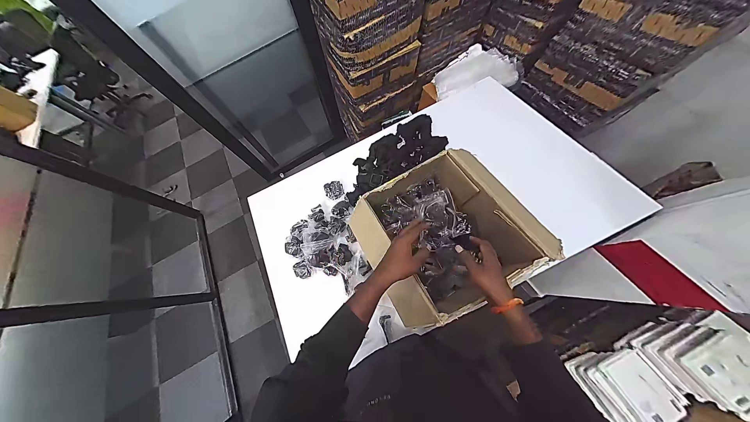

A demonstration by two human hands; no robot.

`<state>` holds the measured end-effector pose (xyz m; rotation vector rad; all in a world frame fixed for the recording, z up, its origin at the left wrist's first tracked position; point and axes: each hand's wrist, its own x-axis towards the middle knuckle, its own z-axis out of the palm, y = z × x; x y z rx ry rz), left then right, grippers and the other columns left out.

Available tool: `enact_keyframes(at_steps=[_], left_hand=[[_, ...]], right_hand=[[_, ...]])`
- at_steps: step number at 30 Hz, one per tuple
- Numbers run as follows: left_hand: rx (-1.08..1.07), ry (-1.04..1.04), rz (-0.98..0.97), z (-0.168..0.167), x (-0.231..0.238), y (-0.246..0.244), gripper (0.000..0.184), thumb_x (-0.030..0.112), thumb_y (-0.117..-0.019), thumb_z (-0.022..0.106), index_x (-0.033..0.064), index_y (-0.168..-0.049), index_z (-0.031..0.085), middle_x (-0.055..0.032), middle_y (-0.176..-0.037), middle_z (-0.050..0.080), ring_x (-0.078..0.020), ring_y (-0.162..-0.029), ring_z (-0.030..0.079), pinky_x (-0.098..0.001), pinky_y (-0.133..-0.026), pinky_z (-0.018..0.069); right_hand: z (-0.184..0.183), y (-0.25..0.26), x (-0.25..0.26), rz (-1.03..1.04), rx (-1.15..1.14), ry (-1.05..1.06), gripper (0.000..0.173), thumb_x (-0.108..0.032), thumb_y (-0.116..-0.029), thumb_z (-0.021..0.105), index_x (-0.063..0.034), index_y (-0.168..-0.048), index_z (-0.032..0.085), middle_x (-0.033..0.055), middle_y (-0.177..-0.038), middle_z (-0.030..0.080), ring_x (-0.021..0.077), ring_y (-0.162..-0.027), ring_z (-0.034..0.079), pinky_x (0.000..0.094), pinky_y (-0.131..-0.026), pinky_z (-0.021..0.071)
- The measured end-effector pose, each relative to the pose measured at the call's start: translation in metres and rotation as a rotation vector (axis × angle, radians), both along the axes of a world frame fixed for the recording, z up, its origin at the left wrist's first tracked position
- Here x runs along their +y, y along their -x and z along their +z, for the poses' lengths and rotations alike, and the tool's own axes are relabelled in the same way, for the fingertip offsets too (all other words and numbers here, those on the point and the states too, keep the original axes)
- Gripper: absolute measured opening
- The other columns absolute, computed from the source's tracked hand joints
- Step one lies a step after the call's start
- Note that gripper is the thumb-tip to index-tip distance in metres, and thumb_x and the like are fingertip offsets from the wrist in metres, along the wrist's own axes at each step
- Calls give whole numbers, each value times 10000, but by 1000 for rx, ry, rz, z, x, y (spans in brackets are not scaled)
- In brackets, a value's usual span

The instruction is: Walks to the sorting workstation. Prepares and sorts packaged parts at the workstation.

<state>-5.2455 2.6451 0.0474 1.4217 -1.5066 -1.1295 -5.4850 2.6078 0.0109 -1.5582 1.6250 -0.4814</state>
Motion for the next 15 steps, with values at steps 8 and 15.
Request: enact_keyframes(at_steps=[8,15], left_hand=[[100,70,668,-57,101,-120,294,53,-984,574,-100,-1233,614,-203,-1167,694,-229,-1011,704,-396,-892,599],[-221,-790,689,-172,250,-138,899,298,-822,827,24,-1546,370,-328,-1446,495,-448,-1265,576,-582,-1040,502]], right_hand=[[55,-70,71,382,-342,459,437,-274,-918,665,19,-1241,655,232,-1432,556,290,-1312,576,431,-1054,536],[-31,-161,156,1029,-17,-311,686,-419,-943,680,-98,-1508,460,154,-1530,482,271,-1300,586,435,-1062,522]])
